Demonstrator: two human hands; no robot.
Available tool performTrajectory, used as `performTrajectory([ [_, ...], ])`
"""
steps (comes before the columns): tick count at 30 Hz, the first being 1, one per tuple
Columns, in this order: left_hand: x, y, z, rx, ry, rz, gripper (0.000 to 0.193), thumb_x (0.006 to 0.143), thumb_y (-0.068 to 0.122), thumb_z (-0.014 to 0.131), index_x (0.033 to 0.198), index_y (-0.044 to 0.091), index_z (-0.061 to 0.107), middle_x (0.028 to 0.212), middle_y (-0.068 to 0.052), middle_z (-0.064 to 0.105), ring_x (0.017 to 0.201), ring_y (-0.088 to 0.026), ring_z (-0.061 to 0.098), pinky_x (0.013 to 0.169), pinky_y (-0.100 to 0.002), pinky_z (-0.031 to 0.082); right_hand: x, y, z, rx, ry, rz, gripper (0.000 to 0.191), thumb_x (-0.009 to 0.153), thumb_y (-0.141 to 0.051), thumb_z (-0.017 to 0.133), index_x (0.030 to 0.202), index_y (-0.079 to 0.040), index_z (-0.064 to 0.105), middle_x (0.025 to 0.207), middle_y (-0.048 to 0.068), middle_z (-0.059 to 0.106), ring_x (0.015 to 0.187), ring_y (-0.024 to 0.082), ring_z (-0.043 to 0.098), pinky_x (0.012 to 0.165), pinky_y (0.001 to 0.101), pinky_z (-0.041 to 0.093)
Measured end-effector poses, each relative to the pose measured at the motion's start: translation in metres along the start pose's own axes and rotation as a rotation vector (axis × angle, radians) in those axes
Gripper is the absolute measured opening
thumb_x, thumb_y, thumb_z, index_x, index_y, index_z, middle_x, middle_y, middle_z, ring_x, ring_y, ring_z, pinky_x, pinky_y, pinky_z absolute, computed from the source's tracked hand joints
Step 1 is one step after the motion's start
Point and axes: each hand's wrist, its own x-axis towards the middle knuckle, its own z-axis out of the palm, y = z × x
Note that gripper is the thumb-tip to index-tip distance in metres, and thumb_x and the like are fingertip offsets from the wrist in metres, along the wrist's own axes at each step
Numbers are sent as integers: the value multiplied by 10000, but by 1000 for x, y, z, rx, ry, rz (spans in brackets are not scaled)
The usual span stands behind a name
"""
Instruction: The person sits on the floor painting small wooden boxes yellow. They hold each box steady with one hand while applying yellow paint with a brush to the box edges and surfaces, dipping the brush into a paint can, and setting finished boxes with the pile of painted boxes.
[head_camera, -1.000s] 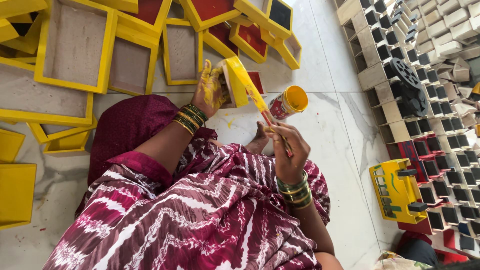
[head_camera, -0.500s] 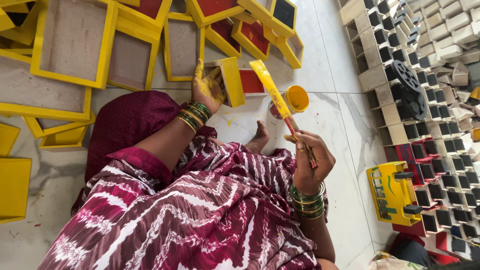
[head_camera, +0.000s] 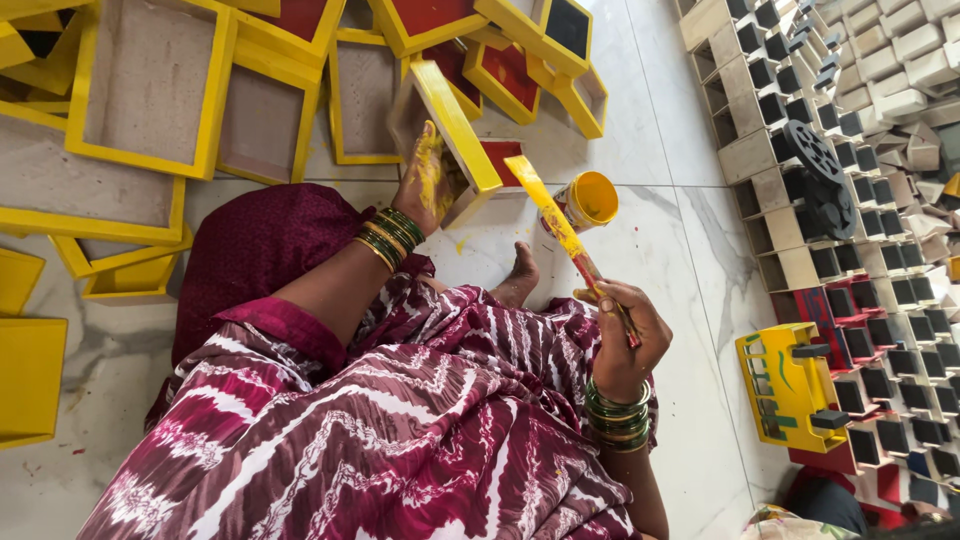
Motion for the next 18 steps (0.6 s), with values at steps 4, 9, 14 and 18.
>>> performTrajectory([
  [4, -3, 1, -4, 121, -72, 62, 772, 1012, 600, 452, 1627, 185, 239, 1618, -4, 383, 1469, -197, 427, 1226, -406, 339, 0, 4, 6, 67, -6, 35, 190, 987, 77, 504, 1090, 110, 660, 1080, 184, 707, 963, 273, 765, 875, 346, 632],
  [9, -7, 2, -4, 172, -100, 40, 833, 1026, 619, 419, 1667, 157, 155, 1641, -89, 330, 1472, -251, 393, 1220, -426, 320, 6, 12, 19, 86, -73, 18, 184, 991, 67, 521, 1101, 118, 659, 1079, 190, 716, 971, 270, 761, 883, 356, 642],
  [14, -5, 3, -8, 208, -15, 17, 817, 1018, 633, 385, 1667, 225, 101, 1684, 34, 222, 1524, -155, 297, 1235, -378, 248, 3, 12, 11, 51, -135, 62, 195, 984, 72, 525, 1104, 105, 676, 1015, 181, 740, 933, 243, 774, 830, 325, 639],
  [18, 1, 6, -17, 172, -66, 47, 813, 1025, 628, 397, 1669, 207, 133, 1692, -26, 233, 1525, -203, 299, 1237, -390, 245, -11, 3, -14, 30, -121, 82, 205, 964, 88, 519, 1078, 98, 689, 1014, 180, 740, 921, 233, 773, 820, 304, 609],
])
